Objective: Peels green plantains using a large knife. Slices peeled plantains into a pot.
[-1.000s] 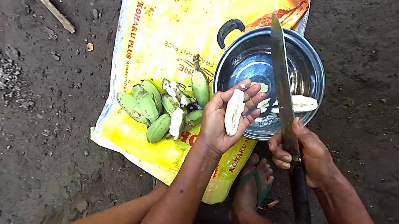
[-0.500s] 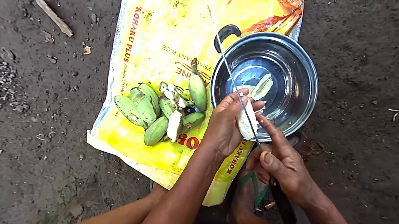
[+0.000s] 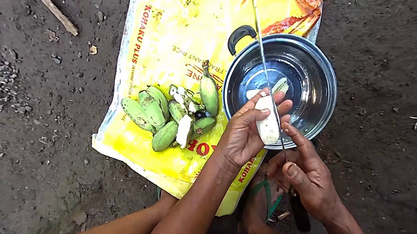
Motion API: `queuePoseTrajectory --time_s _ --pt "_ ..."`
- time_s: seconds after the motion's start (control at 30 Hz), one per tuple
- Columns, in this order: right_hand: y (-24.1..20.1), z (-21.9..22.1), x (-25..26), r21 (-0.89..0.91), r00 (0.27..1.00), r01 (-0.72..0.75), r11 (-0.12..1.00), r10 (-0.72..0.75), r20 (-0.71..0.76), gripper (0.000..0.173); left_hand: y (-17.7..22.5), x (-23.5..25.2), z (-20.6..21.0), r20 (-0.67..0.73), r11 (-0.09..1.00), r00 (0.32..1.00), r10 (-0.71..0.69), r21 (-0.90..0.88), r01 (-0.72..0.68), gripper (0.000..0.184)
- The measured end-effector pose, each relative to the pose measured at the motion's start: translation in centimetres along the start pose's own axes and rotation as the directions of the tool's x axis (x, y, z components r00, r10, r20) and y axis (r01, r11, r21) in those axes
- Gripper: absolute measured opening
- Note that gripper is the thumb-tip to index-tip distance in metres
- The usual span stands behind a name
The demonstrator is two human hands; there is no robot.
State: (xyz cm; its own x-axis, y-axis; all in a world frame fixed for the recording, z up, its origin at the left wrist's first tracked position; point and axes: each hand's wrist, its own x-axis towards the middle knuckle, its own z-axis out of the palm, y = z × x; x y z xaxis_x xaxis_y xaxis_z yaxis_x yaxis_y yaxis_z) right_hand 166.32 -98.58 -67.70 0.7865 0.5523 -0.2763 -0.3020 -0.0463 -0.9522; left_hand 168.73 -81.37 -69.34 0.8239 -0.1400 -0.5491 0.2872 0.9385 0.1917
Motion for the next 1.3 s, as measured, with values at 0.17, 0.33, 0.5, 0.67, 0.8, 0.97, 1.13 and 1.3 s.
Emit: queuePoseTrajectory --time_s 0.17,0.33,0.5,0.67,0.8,0.97,1.13,1.3 --pt "0.5 0.1 0.0 -0.057 1.000 -0.021 0.998 0.022 0.021 0.079 0.4 0.2 0.3 -0.093 0.998 0.996 0.014 -0.053 -0.019 0.032" --pt "0.5 0.5 -0.1 -0.113 1.000 0.020 0.993 -0.018 0.017 0.079 1.1 0.1 0.5 -0.072 0.997 0.994 -0.077 -0.022 0.075 0.039" --pt "0.5 1.3 0.1 -0.323 0.986 0.165 0.932 -0.159 0.045 0.071 1.0 0.2 0.0 -0.001 0.994 0.994 -0.107 -0.025 0.107 0.031" --pt "0.4 1.7 0.2 -0.406 0.969 0.244 0.881 -0.238 0.065 0.067 0.4 -0.2 0.3 -0.052 0.992 0.994 -0.097 -0.079 0.093 0.035" --pt "0.3 1.6 0.0 -0.422 0.971 0.236 0.875 -0.231 0.065 0.068 0.0 -0.1 0.4 -0.065 0.992 0.996 -0.053 -0.116 0.045 0.033" --pt "0.2 1.6 0.1 -0.420 0.970 0.242 0.875 -0.231 0.078 0.068 -0.2 -0.3 0.3 -0.035 0.997 0.999 0.005 -0.079 -0.007 0.031" --pt "0.2 1.7 0.1 -0.421 0.971 0.237 0.876 -0.225 0.079 0.071 -0.3 -0.5 0.7 -0.032 0.998 0.998 0.061 -0.019 -0.061 0.027" --pt "0.5 1.7 0.1 -0.405 0.975 0.222 0.887 -0.209 0.077 0.071 -0.3 -0.6 0.9 -0.058 0.995 0.995 0.081 0.069 -0.077 0.025"
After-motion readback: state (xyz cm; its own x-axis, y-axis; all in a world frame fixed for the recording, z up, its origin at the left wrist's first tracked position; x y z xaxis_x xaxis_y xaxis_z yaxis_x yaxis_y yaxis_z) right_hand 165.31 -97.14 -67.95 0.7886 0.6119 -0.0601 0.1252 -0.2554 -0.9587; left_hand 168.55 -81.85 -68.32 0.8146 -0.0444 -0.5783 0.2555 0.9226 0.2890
